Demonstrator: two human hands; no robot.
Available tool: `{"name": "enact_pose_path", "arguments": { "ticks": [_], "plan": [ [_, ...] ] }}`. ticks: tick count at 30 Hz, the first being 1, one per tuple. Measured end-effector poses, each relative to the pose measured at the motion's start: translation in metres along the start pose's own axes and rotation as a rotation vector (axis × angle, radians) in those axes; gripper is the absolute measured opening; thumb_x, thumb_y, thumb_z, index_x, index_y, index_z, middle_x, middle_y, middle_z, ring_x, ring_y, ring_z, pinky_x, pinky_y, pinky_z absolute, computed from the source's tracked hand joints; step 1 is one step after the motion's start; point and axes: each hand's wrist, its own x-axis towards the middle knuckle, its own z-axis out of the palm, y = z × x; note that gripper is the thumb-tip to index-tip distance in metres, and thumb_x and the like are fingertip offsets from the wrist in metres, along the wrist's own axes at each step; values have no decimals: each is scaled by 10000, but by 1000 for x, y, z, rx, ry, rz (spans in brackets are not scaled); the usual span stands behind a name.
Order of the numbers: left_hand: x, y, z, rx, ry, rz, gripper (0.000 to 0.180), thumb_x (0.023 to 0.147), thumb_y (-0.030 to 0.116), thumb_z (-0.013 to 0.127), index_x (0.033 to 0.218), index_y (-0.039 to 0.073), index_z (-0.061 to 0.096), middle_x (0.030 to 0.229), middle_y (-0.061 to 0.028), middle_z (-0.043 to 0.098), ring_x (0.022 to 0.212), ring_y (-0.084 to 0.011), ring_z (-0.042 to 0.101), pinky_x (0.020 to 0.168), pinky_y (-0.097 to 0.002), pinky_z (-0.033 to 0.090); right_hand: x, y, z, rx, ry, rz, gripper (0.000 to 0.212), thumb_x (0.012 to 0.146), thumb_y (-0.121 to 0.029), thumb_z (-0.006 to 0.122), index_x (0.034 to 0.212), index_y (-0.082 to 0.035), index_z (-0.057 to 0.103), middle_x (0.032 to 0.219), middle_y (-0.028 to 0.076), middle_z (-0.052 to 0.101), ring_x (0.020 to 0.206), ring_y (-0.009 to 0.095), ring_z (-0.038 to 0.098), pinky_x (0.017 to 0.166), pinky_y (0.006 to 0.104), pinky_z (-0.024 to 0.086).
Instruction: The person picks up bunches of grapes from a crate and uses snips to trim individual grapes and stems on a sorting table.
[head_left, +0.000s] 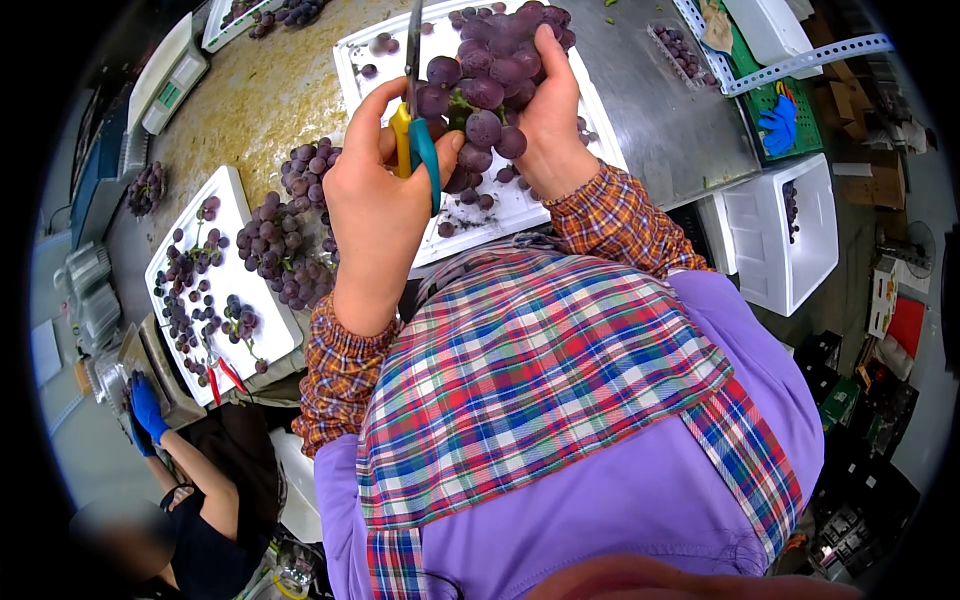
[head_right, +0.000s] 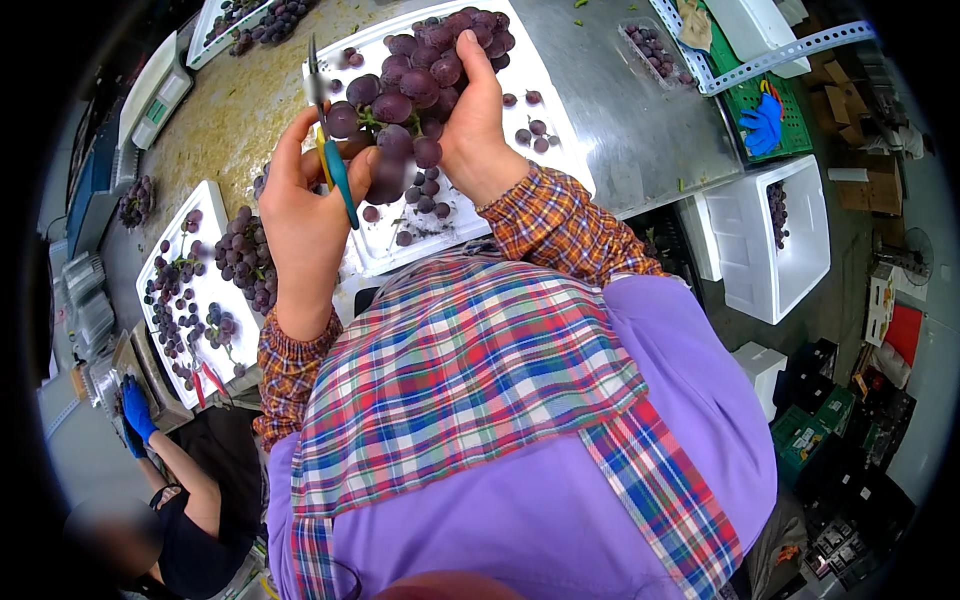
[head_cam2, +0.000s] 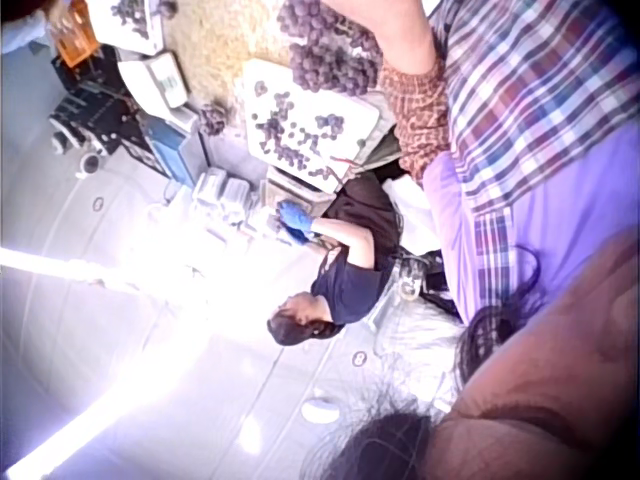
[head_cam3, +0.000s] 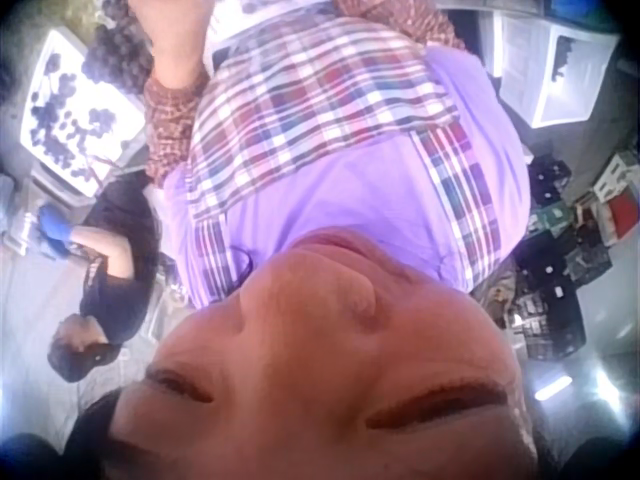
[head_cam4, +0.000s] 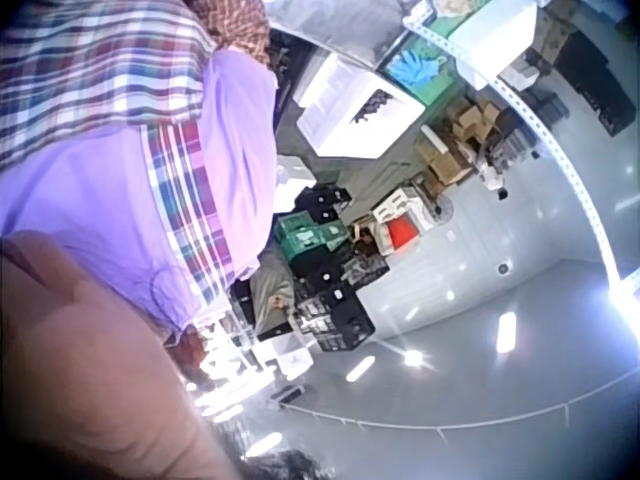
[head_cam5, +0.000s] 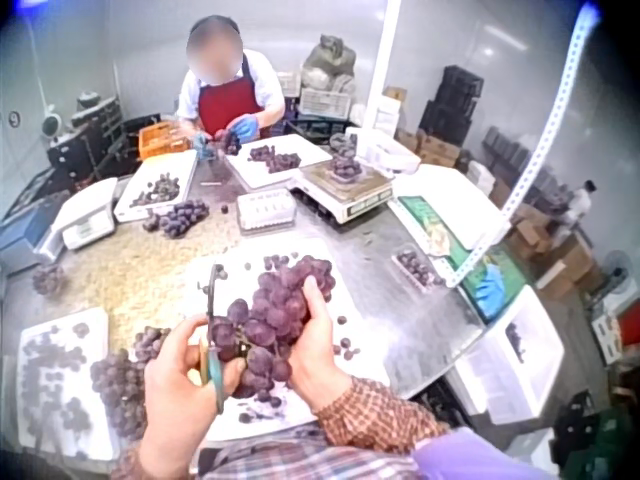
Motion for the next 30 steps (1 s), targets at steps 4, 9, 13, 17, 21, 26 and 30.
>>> {"name": "enact_pose_path", "arguments": {
  "ticks": [4,9,13,17,21,26,30],
  "plan": [
    [-3,-6,3,-63,39,73,579,721,101,795,1237,30,544,727,-106,658,670,-146,655,638,-279,515,-4,1,10,-49,-2,-14,461,939,-505,461,1132,-98,561,1068,80,636,946,216,638,854,389,535],
    [-3,-8,0,-36,30,66,583,733,80,765,1269,44,540,796,-101,685,709,-151,672,670,-279,525,-16,-3,21,-122,-54,-59,496,936,-525,460,1166,-92,543,1091,80,625,982,218,628,875,386,528],
    [-3,-6,-1,-52,33,81,551,744,58,724,1268,51,553,814,-90,688,733,-155,680,691,-278,529,-21,-1,28,-136,-78,-114,513,943,-522,449,1202,-87,535,1126,86,613,1011,228,616,895,393,515],
    [6,2,-12,9,66,119,509,742,36,697,1234,35,569,752,-75,658,689,-134,658,647,-263,517,-22,-1,35,-53,-71,-55,503,944,-515,451,1200,-90,538,1139,85,609,1062,238,589,956,421,464],
    [37,22,-33,151,20,163,486,709,41,694,1184,78,594,602,-61,534,547,-107,533,516,-270,432,-16,8,29,55,-57,-9,478,948,-493,454,1197,-93,536,1145,85,605,1093,241,562,997,437,411],
    [82,51,-55,410,-186,294,339,758,129,667,1090,77,623,705,-95,608,639,-191,597,602,-325,460,-14,38,28,167,-94,149,509,962,-504,408,1225,-77,496,1217,109,549,1097,278,543,982,458,421],
    [118,70,-57,637,-363,197,304,782,176,640,1053,38,650,902,-205,667,849,-327,648,739,-383,501,-10,49,11,234,-156,465,721,960,-552,358,1385,20,249,1403,240,341,1265,403,392,1068,544,317]
  ]
}}
